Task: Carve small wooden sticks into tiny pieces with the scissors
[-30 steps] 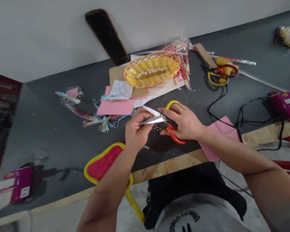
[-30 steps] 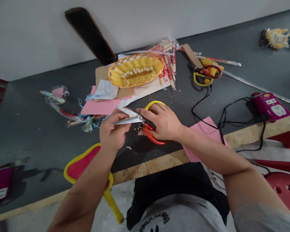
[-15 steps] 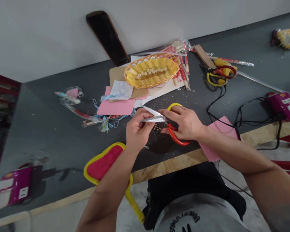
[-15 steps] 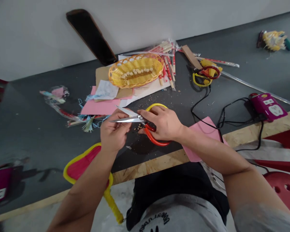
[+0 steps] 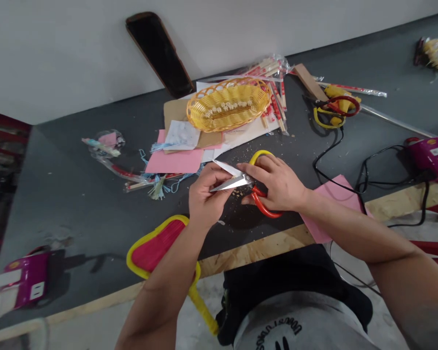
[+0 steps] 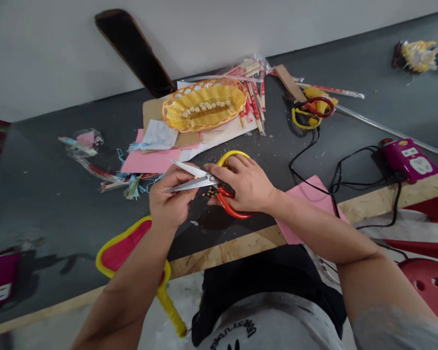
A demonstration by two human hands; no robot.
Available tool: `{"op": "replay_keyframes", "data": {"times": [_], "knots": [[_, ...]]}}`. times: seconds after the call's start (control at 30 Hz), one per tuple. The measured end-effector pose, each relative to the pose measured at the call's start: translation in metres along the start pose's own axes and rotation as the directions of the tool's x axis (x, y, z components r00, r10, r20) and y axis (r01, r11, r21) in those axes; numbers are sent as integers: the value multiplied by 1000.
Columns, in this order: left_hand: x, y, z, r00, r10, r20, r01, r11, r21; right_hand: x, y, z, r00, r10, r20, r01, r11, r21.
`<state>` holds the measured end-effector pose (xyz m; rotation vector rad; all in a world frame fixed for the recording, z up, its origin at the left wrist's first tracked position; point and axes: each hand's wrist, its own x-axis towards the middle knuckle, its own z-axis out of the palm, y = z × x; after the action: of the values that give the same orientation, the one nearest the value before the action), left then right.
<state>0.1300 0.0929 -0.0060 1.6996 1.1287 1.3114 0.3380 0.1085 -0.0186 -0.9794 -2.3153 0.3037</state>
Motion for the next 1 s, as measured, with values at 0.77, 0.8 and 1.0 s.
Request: {"op": "replay_keyframes", "data": {"times": [0.77, 0.8, 1.0], "knots": [[-3, -4, 0, 998, -52, -19, 52, 998, 36, 0, 1, 1, 1000, -4, -10, 4, 1000, -26], [-2, -2, 0, 999, -40, -15, 40, 999, 33, 0, 1, 0, 1000, -4, -6, 4, 1000, -28], [1, 4, 1, 999, -32, 12, 32, 999, 24, 0, 2, 0, 1000, -16, 5, 16, 1000, 6]]}}
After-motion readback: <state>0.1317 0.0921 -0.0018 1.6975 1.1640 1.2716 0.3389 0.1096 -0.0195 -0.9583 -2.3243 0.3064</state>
